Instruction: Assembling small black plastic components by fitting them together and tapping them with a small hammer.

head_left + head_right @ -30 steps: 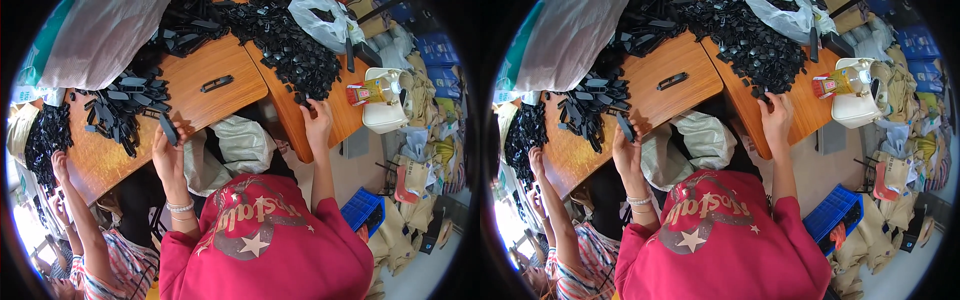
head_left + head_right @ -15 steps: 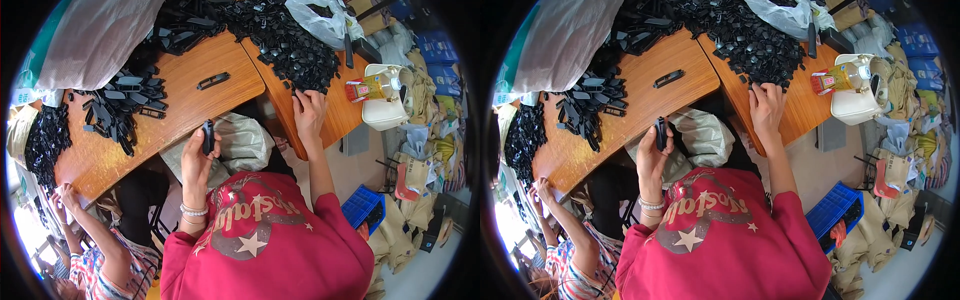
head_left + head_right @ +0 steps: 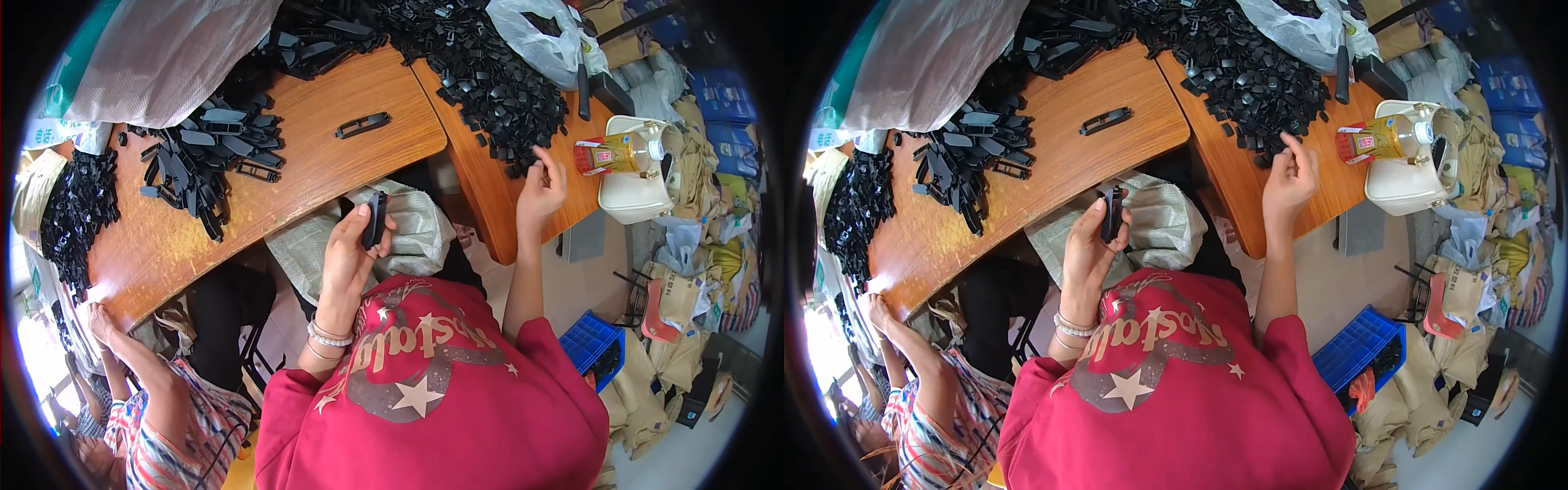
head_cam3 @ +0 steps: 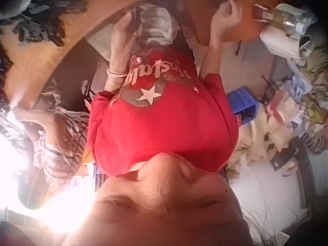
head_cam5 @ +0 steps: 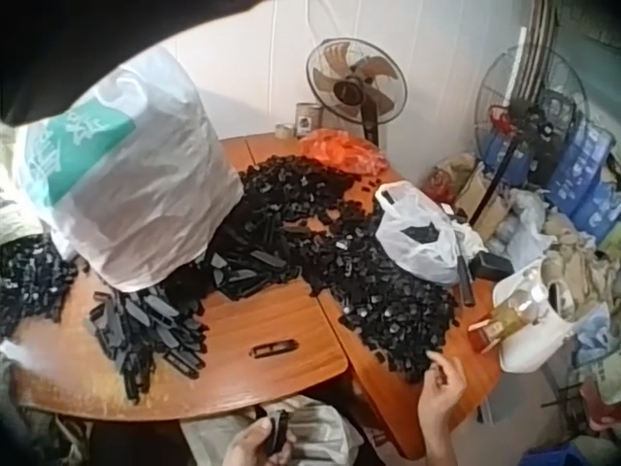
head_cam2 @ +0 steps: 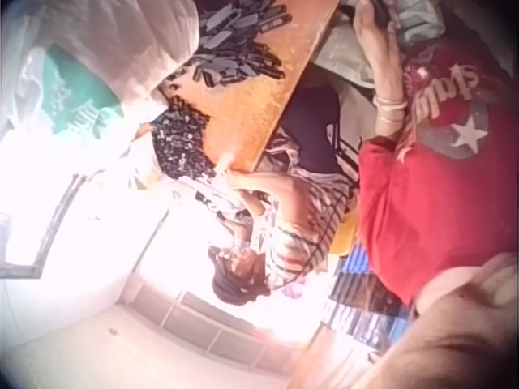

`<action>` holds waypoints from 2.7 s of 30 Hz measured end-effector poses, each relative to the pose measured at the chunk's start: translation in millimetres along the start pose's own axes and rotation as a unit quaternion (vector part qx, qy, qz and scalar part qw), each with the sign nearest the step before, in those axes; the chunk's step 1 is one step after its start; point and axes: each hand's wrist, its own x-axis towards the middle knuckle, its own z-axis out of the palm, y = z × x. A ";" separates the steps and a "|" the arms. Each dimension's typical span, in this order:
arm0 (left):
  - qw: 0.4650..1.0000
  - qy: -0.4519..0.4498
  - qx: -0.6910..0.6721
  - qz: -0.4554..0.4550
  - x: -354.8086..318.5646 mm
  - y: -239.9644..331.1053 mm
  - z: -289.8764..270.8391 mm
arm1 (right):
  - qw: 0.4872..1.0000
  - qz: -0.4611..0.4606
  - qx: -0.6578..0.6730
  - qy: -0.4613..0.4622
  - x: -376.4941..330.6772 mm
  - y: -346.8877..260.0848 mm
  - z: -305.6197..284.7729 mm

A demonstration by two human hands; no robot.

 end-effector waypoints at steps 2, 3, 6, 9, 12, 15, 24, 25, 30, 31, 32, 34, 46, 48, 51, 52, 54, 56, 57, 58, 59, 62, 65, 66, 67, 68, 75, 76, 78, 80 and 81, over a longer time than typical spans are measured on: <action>1.000 -0.005 -0.002 -0.005 1.0 -1.4 1.0 | 0.994 0.075 0.070 -0.023 0.7 -1.9 -3.8; 1.000 -0.004 -0.006 -0.004 1.0 -0.7 1.5 | 0.965 0.152 0.214 -0.004 0.4 -4.7 -2.6; 1.000 0.001 -0.001 0.000 1.0 -2.2 2.9 | 0.914 0.212 0.345 0.010 2.4 -21.5 -6.0; 1.000 0.002 -0.007 -0.011 1.1 -0.1 6.0 | 0.915 0.207 0.342 -0.058 -3.1 -42.2 -7.2; 1.000 -0.013 -0.019 -0.012 -0.9 0.1 8.8 | 0.898 0.168 0.387 -0.126 -9.7 -86.8 2.0; 1.000 -0.018 -0.019 -0.003 -2.9 -0.5 8.3 | 0.870 0.159 0.379 -0.272 -25.6 -104.2 8.1; 0.999 -0.002 -0.013 0.044 -13.1 -3.1 3.2 | 0.929 -0.113 0.248 -0.250 -45.1 -141.6 30.4; 0.999 -0.011 -0.010 0.047 -13.0 -2.1 2.8 | 0.929 -0.115 0.248 -0.250 -46.8 -142.4 32.5; 0.998 -0.004 0.007 0.058 -14.1 -2.7 6.6 | 0.934 -0.147 0.200 -0.259 -54.9 -138.9 38.0; 0.998 0.004 0.011 0.064 -13.7 -4.4 5.9 | 0.936 -0.157 0.185 -0.254 -55.1 -140.2 37.6; 0.997 0.012 0.016 0.070 -13.7 -5.3 6.5 | 0.935 -0.159 0.188 -0.255 -55.9 -140.9 37.3; 0.995 0.018 0.047 0.088 -17.1 -8.9 8.8 | 0.942 -0.130 0.196 -0.238 -57.9 -141.5 35.0; 0.955 0.069 0.232 0.174 -28.0 -8.5 1.8 | 0.910 -0.266 0.155 -0.278 -59.0 -150.6 23.6; 0.968 0.026 0.202 0.149 -27.7 3.3 -5.9 | 0.888 -0.239 0.188 -0.345 -50.6 -153.8 20.9; 0.991 -0.005 0.103 0.082 -22.1 19.4 -7.4 | 0.892 -0.212 0.234 -0.323 -41.6 -151.0 36.0; 0.995 -0.041 0.076 0.055 -20.5 24.2 -17.1 | 0.884 -0.224 0.246 -0.327 -43.8 -146.8 41.0; 0.994 -0.039 0.096 -0.032 -21.1 30.3 -27.3 | 0.865 -0.252 0.258 -0.349 -39.2 -142.1 46.9; 0.962 0.065 0.261 0.044 -21.2 42.0 -26.0 | 0.880 -0.246 0.224 -0.340 -34.6 -131.8 61.5; 0.882 0.157 0.425 0.129 -19.1 53.2 -32.1 | 0.905 -0.246 0.168 -0.304 -29.0 -127.2 69.2; 0.744 0.205 0.533 0.347 -8.6 54.9 -59.5 | 0.921 -0.227 0.141 -0.285 -23.0 -122.7 78.1; 0.619 0.254 0.638 0.381 -10.0 73.9 -58.8 | 0.937 -0.203 0.110 -0.263 -17.0 -117.5 84.6; 0.491 0.239 0.740 0.393 9.0 98.5 -66.2 | 0.950 -0.208 0.071 -0.222 2.6 -112.1 102.7; 0.452 0.217 0.771 0.393 13.8 100.6 -80.1 | 0.951 -0.207 0.094 -0.209 8.9 -112.1 114.4; 0.435 0.212 0.758 0.437 20.9 96.7 -84.1 | 0.956 -0.187 0.097 -0.205 8.7 -110.8 112.7; 0.418 0.221 0.759 0.448 21.4 97.1 -80.0 | 0.963 -0.190 0.080 -0.176 8.2 -110.1 107.1; 0.420 0.218 0.762 0.442 15.8 99.1 -80.8 | 0.969 -0.161 0.075 -0.170 4.7 -101.1 96.2; 0.468 0.153 0.798 0.347 5.9 116.8 -61.7 | 0.997 0.020 0.062 -0.040 2.0 -19.5 7.3; 0.463 0.138 0.804 0.347 6.3 116.1 -61.8 | 0.997 0.005 0.042 -0.071 2.7 -19.1 1.6; 0.444 0.157 0.809 0.352 9.9 110.3 -63.9 | 0.993 -0.056 0.007 -0.107 4.3 -17.9 2.1; 0.455 0.171 0.781 0.392 4.9 104.1 -53.2 | 0.990 -0.102 -0.022 -0.099 10.9 -20.0 6.7; 0.499 0.166 0.743 0.414 2.1 97.0 -49.4 | 0.983 -0.148 -0.053 -0.091 14.4 -21.5 9.3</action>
